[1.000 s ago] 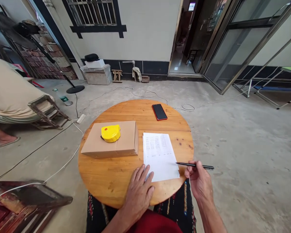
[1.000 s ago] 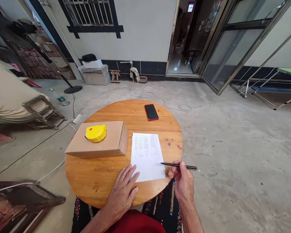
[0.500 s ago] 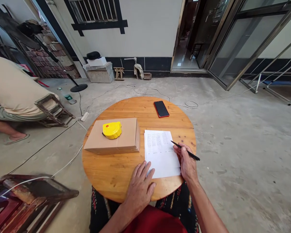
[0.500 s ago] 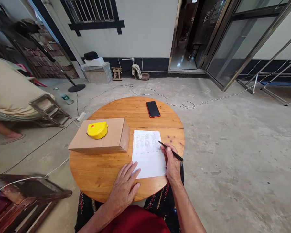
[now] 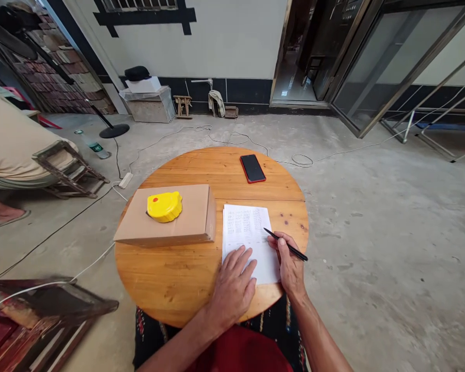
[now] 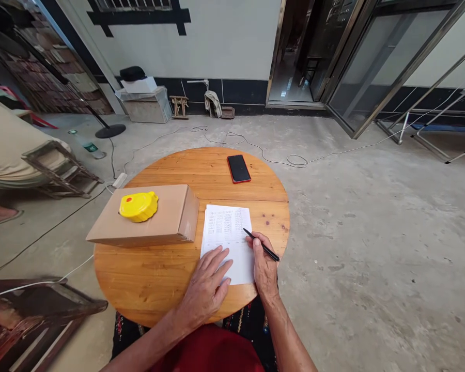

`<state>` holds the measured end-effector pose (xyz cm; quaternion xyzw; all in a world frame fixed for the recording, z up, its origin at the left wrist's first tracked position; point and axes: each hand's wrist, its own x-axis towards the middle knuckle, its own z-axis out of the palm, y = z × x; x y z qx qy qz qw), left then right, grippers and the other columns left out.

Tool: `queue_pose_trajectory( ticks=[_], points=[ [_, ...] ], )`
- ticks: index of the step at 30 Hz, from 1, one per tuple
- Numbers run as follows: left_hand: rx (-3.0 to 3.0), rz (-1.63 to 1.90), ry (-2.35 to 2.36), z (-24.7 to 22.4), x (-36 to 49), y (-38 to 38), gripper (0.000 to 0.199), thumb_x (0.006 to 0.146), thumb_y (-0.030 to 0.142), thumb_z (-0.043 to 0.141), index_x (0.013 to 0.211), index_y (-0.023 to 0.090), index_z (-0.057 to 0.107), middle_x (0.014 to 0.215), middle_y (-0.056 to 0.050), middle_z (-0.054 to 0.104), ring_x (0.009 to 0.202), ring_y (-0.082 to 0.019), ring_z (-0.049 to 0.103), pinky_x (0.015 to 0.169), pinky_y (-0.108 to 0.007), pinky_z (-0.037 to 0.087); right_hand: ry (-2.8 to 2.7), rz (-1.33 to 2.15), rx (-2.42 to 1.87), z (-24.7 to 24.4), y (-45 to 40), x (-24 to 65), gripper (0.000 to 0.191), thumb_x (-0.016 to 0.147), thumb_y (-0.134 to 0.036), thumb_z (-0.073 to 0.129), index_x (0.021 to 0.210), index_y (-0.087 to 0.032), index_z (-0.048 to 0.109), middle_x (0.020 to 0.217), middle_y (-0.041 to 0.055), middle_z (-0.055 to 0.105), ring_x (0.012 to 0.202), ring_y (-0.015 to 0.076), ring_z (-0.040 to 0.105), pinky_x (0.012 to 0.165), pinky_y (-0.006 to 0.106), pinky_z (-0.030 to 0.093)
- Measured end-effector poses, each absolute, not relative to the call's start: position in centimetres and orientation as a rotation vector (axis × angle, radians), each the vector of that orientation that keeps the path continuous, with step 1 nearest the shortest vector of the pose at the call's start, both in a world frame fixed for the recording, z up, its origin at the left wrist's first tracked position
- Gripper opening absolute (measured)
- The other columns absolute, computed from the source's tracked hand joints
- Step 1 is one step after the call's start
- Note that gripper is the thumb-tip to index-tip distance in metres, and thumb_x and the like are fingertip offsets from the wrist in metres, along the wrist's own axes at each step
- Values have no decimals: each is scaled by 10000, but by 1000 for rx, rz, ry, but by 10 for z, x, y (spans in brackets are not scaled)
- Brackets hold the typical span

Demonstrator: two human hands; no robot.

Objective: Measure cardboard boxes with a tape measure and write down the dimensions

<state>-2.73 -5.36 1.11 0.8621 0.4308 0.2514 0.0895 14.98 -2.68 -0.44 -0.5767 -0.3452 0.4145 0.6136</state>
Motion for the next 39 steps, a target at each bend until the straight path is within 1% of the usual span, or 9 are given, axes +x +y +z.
queue_pose_trajectory(
  ticks=[4,9,14,17,24,28,33,36,39],
  points=[
    [2603,573,1245,4,-6,-39,412,902,134,502,1308,178,550,1463,-75,518,1402,-264,393,1134,-476,388,-854,911,-1343,-3,-29,149,327,897,-502,599,1068,-236,685,992,68,766,984,260,715,951,439,539],
    [2641,477,1282,-7,0,-39,441,934,167,478,1373,195,501,1508,-55,470,1418,-272,369,1154,-501,333,-832,900,-1344,-2,-29,149,342,892,-505,605,1070,-223,682,1041,85,755,976,252,717,932,427,549],
    [2617,478,1294,-4,-2,-40,424,932,175,488,1354,211,516,1492,-39,490,1411,-251,375,1166,-494,304,-868,926,-1362,-2,-29,149,311,921,-481,575,1086,-236,673,1019,70,758,973,233,707,937,405,532],
    [2580,495,1284,-1,-2,-39,415,925,177,494,1337,210,528,1483,-39,499,1408,-251,373,1167,-489,295,-901,904,-1386,-3,-31,150,297,932,-471,559,1086,-240,664,986,58,750,940,222,698,908,387,524],
    [2535,533,1261,0,-1,-38,396,913,165,502,1305,201,546,1459,-48,524,1402,-252,380,1165,-491,281,-1014,821,-1515,-3,-31,153,213,902,-440,615,965,-236,620,889,20,688,865,218,656,848,376,484],
    [2518,493,1236,7,-4,-33,387,903,183,546,1290,206,548,1442,-48,538,1377,-252,405,1144,-486,296,-1023,813,-1528,-2,-31,153,219,916,-441,590,984,-234,610,904,24,684,874,220,644,850,379,474],
    [2453,469,1186,17,-3,-22,328,907,297,598,1221,203,578,1358,-58,591,1272,-279,474,1062,-496,362,-1036,820,-1516,-1,-31,153,201,909,-424,605,971,-233,613,897,17,676,864,211,639,836,360,473],
    [2429,551,1228,12,1,-18,245,929,224,553,1169,198,595,1261,-55,636,1172,-264,517,978,-468,410,-1022,854,-1491,0,-30,155,184,900,-415,623,944,-236,619,865,5,683,837,200,649,815,341,481],
    [2439,600,1240,4,3,-17,260,917,148,541,1167,200,590,1250,-52,636,1154,-254,512,961,-450,412,-971,936,-1481,4,-26,159,193,898,-419,630,969,-240,640,832,5,716,815,202,678,805,340,501]
  ],
)
